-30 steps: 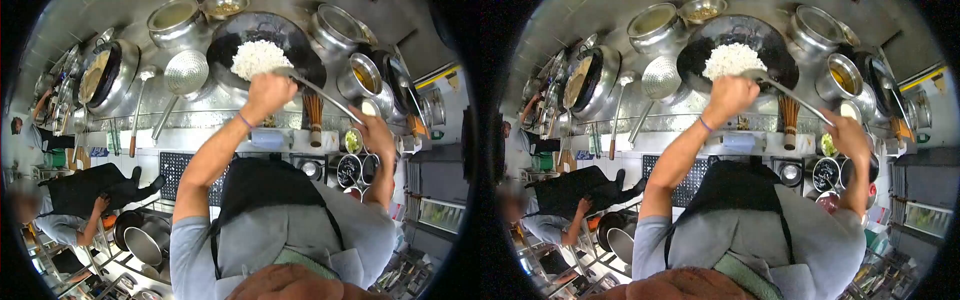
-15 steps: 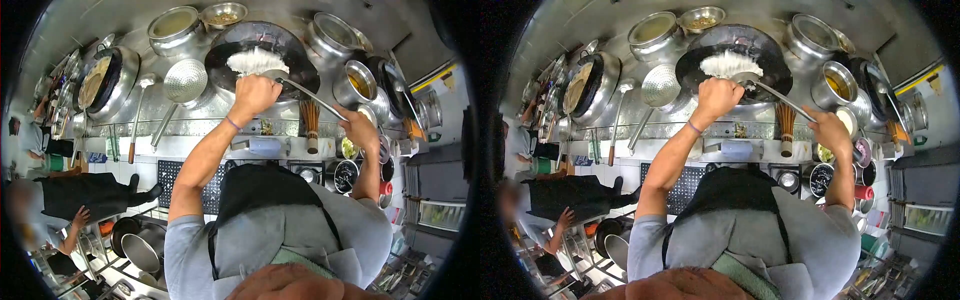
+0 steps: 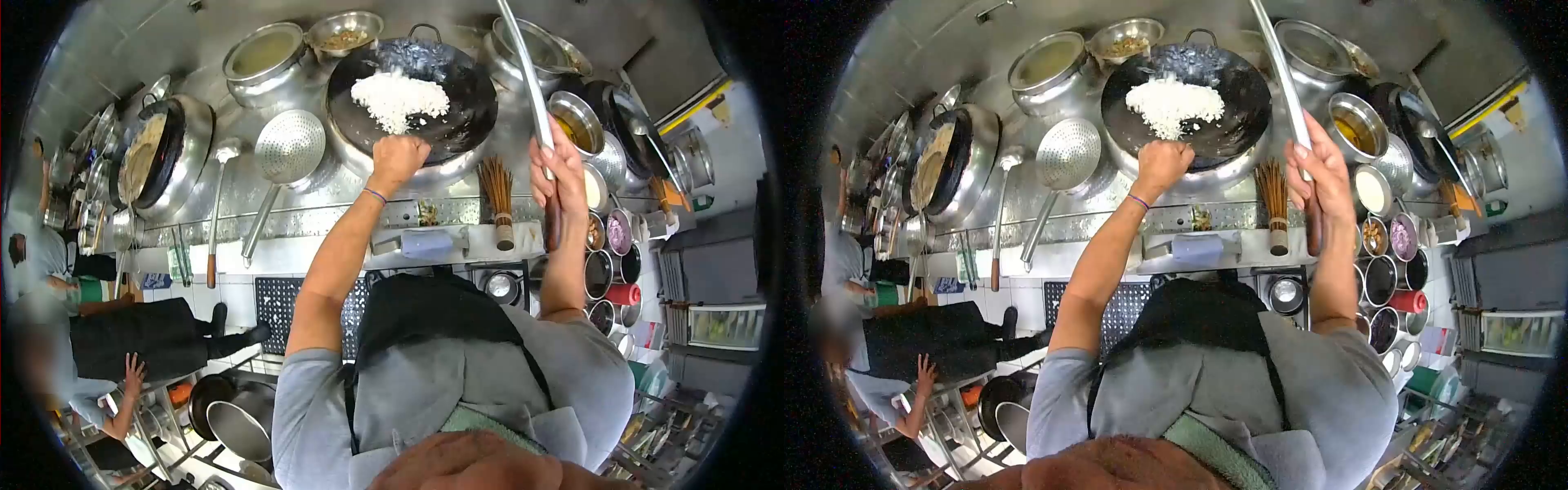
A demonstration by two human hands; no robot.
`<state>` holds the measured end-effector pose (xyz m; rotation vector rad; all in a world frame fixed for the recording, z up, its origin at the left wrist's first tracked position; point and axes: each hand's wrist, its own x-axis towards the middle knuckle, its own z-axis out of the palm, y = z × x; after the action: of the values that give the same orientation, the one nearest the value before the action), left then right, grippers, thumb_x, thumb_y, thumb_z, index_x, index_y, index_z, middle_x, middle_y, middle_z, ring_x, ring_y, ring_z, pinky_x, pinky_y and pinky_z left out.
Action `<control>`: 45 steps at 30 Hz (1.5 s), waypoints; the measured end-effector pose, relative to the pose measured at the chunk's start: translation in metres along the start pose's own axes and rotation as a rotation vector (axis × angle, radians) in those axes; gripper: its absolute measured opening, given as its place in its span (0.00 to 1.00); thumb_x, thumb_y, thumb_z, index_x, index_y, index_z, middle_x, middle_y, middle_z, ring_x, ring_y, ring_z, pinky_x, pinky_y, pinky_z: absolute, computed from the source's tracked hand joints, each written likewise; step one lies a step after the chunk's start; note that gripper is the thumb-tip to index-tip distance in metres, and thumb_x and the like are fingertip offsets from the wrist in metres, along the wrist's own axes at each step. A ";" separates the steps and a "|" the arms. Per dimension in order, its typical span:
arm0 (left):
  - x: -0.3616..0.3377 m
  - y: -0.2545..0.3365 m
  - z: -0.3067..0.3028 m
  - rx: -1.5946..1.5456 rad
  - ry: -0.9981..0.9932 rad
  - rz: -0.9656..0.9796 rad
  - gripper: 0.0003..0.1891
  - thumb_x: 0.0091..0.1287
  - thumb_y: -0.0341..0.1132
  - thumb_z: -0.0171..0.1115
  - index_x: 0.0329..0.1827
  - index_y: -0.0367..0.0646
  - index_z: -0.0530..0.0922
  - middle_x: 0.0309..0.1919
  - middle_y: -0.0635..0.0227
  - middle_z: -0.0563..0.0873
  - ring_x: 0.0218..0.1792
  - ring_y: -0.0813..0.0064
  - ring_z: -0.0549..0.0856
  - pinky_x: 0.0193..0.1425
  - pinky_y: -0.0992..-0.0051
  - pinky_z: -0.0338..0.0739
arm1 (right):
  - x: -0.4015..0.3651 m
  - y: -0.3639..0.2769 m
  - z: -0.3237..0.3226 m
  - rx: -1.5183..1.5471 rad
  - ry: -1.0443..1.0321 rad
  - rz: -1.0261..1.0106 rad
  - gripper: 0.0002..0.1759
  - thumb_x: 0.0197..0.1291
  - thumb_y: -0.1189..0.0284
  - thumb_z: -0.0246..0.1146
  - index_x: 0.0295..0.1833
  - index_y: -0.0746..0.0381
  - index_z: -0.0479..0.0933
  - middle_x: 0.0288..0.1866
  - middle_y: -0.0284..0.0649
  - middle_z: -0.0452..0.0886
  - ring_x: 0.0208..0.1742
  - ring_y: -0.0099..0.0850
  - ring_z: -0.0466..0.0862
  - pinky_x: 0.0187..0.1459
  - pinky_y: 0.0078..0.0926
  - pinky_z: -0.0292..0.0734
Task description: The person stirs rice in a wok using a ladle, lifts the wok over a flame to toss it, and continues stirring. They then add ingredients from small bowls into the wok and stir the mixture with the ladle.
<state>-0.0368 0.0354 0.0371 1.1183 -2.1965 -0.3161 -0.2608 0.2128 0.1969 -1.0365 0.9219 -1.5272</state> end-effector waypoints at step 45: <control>-0.060 -0.029 0.000 -0.187 -0.007 0.119 0.38 0.52 0.25 0.69 0.72 0.48 0.71 0.58 0.56 0.74 0.63 0.50 0.75 0.60 0.52 0.77 | 0.141 0.239 -0.058 -1.418 0.325 -0.097 0.27 0.71 0.68 0.62 0.72 0.68 0.70 0.30 0.37 0.80 0.20 0.26 0.76 0.21 0.29 0.74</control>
<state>0.0076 0.0653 -0.0027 0.8832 -2.1779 -0.4628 -0.2531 0.0337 -0.0227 -1.7914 2.3423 -0.9696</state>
